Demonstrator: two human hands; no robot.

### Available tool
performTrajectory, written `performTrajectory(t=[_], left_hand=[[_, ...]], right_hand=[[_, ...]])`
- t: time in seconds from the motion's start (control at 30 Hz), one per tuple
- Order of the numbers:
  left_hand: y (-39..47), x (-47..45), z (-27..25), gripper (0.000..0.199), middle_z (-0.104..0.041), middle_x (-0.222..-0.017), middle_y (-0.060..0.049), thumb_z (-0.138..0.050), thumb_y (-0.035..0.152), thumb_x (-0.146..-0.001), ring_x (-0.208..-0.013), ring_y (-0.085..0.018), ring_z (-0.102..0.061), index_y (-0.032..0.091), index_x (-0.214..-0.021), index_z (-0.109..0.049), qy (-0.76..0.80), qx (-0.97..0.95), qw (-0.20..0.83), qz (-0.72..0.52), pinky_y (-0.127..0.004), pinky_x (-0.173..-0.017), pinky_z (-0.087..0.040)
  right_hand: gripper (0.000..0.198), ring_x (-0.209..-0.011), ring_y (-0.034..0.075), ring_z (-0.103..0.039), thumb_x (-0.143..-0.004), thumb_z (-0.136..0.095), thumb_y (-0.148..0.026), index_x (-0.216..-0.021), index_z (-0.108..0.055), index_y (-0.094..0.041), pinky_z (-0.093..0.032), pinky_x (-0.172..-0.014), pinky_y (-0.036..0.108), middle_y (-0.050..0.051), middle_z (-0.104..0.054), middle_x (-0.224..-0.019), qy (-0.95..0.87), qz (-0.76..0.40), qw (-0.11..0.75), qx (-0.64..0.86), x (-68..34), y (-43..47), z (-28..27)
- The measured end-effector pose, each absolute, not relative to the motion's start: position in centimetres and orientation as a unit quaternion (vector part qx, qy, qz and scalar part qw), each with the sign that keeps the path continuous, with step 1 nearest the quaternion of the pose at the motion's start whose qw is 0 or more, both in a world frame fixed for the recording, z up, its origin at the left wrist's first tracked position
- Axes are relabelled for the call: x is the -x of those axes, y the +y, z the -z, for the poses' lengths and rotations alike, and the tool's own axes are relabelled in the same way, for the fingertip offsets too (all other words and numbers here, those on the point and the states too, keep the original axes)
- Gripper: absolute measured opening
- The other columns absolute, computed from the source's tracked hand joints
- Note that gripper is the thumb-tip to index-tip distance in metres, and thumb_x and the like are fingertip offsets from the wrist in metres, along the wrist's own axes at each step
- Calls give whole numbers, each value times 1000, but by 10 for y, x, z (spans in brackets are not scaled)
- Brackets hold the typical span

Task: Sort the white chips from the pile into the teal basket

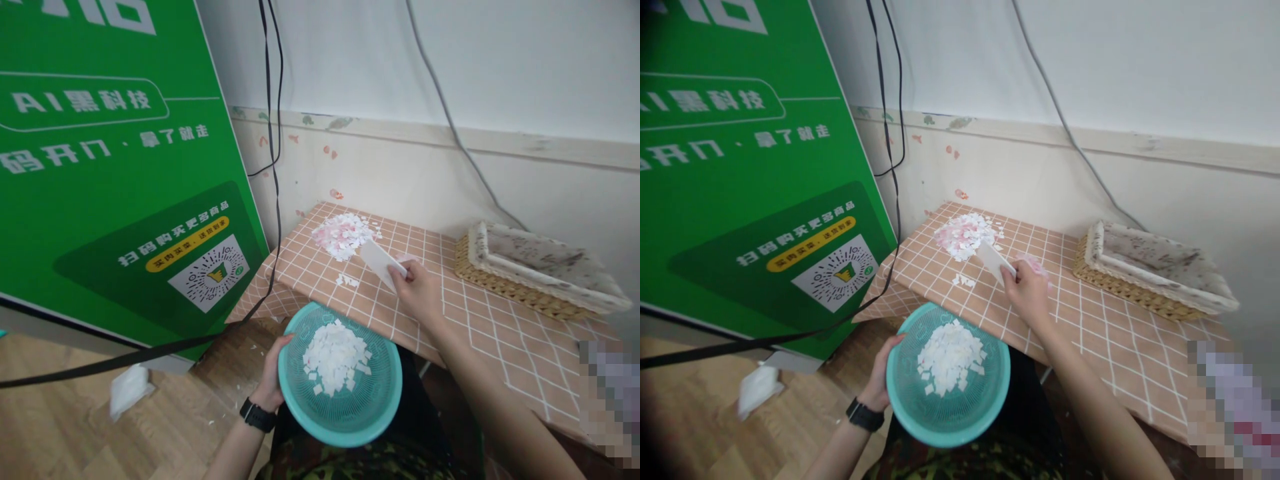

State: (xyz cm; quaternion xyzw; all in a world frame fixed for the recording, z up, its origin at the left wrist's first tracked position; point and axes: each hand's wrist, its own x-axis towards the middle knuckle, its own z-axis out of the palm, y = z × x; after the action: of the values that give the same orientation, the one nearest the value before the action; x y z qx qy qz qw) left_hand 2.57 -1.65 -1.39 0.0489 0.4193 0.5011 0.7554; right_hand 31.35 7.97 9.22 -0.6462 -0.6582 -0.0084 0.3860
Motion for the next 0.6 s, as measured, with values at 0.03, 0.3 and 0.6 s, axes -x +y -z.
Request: performTrajectory(t=[0.03,0.3,0.6], left_hand=[[-16,-26,12,15,-70,-61,-5,-63,27,-73,-53,-18,-63,12,-73,-65,419,-49,754,-503,-31,-62,-53],[-13,-26,11,16,-71,-63,-6,-63,27,-72,-55,-19,-64,12,-76,-66,412,-58,756,-506,-32,-60,-54],[-14,-22,11,16,-71,-64,-6,-63,27,-72,-53,-19,-64,12,-78,-65,409,-58,760,-501,-31,-56,-53]], right_hand=[[29,-57,16,-52,-83,-45,-43,-76,-58,-19,-31,-55,27,3,-60,-64,-635,28,389,667,-315,84,-95],[27,-58,20,-52,-83,-41,-33,-84,-60,-15,-28,-57,30,9,-63,-69,-580,61,337,739,-313,123,-95],[25,-58,19,-51,-82,-42,-35,-79,-59,-17,-27,-56,29,7,-62,-67,-604,67,308,732,-315,104,-98]])
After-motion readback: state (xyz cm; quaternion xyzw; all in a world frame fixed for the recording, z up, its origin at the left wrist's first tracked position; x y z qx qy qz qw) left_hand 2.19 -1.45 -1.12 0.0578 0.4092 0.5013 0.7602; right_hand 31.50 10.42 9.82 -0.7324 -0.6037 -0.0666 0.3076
